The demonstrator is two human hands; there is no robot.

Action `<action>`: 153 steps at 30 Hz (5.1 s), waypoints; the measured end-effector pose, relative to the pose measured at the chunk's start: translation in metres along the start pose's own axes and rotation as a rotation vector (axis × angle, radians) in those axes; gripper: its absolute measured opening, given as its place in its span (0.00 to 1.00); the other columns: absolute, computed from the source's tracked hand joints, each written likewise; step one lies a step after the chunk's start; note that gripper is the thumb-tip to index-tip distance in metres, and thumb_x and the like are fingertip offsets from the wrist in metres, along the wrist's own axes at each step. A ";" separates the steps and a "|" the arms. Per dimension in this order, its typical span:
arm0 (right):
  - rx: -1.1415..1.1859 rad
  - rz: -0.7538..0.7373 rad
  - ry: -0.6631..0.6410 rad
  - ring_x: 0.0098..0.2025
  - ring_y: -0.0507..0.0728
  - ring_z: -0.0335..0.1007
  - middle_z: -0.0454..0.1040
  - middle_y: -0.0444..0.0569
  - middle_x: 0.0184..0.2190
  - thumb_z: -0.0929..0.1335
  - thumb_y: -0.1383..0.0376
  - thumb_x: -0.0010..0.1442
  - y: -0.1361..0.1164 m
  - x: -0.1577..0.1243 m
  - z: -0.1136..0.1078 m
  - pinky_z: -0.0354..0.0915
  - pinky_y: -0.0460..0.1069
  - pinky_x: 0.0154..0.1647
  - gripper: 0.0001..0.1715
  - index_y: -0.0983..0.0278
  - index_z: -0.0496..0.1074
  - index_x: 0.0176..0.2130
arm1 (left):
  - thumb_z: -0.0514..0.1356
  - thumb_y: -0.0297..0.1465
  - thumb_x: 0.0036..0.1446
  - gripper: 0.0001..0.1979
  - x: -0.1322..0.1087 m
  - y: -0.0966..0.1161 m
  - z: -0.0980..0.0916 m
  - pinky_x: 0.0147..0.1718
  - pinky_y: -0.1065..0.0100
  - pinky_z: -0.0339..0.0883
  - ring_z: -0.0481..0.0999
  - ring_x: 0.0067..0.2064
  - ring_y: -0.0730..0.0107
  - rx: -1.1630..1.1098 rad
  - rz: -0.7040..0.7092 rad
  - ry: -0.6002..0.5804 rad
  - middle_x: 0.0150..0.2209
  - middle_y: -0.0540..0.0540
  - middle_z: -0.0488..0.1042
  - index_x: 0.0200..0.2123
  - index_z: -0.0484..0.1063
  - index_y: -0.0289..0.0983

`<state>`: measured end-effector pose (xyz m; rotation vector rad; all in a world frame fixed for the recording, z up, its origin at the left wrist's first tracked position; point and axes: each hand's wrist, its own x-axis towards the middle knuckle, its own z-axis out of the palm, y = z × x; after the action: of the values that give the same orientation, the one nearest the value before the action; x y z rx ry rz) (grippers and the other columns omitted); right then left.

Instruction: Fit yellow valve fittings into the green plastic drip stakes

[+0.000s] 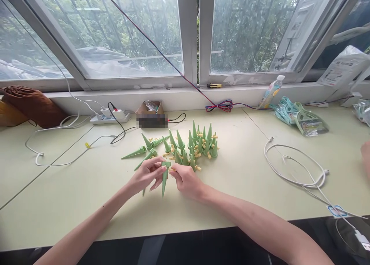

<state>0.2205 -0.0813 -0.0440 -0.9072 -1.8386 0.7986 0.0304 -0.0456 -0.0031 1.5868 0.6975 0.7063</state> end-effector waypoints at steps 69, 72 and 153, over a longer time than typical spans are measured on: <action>0.490 0.378 -0.139 0.09 0.48 0.53 0.52 0.32 0.10 0.63 0.49 0.66 0.000 0.002 -0.010 0.49 0.43 0.10 0.21 0.61 0.64 0.30 | 0.61 0.41 0.60 0.14 0.005 -0.013 0.008 0.12 0.76 0.55 0.64 0.13 0.79 0.009 0.045 0.082 0.19 0.56 0.66 0.39 0.65 0.36; 0.546 0.409 -0.135 0.08 0.47 0.52 0.52 0.31 0.10 0.64 0.47 0.65 -0.002 0.003 -0.008 0.47 0.42 0.09 0.22 0.62 0.64 0.30 | 0.61 0.42 0.60 0.15 0.005 -0.012 0.008 0.13 0.76 0.57 0.65 0.13 0.79 -0.015 0.034 0.084 0.18 0.57 0.66 0.40 0.64 0.36; -1.176 0.429 -0.230 0.32 0.63 0.79 0.79 0.58 0.28 0.58 0.69 0.69 -0.018 0.010 0.003 0.67 0.51 0.35 0.19 0.73 0.64 0.57 | 0.62 0.49 0.57 0.22 0.015 -0.014 -0.011 0.13 0.76 0.45 0.59 0.15 0.81 -0.113 0.026 0.185 0.22 0.53 0.71 0.44 0.65 0.39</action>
<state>0.2100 -0.0830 -0.0263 -2.0463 -2.3352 -0.0571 0.0306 -0.0259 -0.0150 1.4415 0.7593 0.9049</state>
